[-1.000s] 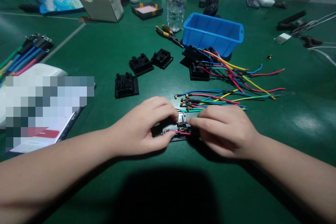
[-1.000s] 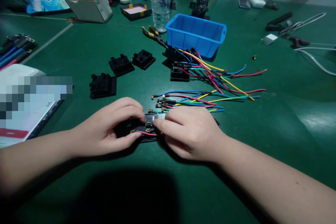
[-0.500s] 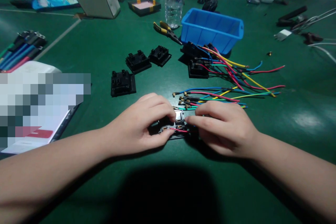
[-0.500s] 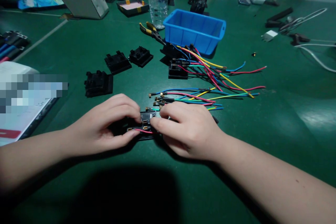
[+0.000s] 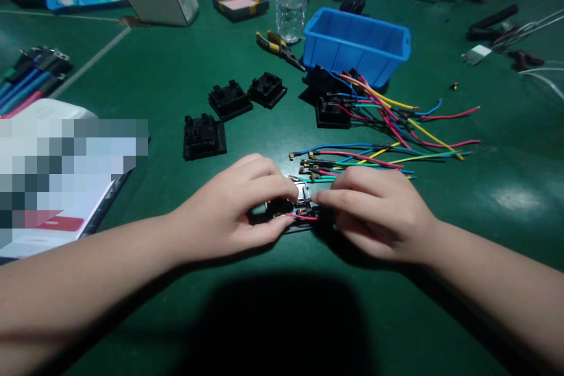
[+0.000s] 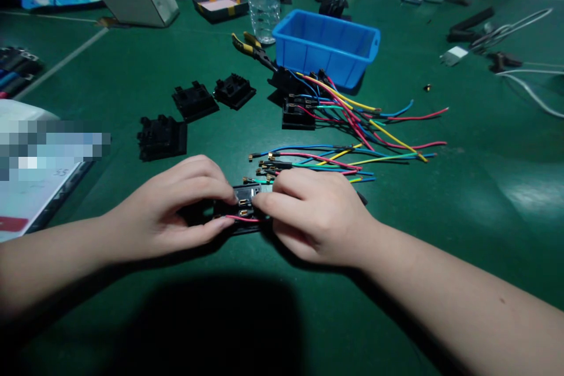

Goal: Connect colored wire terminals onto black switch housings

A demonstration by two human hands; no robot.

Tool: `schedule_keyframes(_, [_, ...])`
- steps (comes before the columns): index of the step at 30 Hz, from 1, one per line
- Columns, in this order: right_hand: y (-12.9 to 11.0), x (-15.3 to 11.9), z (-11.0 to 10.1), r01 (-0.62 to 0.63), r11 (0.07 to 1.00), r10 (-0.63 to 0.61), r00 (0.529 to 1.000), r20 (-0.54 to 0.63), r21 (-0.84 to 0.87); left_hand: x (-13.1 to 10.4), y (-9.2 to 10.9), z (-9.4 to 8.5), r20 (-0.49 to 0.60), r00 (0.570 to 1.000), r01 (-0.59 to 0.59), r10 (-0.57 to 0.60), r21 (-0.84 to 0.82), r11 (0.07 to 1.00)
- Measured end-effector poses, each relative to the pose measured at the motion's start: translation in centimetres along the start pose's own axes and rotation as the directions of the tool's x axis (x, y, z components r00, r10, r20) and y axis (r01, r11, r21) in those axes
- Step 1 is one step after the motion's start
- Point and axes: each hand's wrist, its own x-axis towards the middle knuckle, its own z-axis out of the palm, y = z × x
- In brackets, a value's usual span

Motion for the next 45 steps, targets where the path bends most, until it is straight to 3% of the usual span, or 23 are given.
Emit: schedule_keyframes(45, [0.28,0.14,-0.21,-0.048,0.99,0.04,0.997,0.065,0.135,-0.32,-0.42,0.36,0.008,1.0,0.003,-0.003,-0.057,0.998])
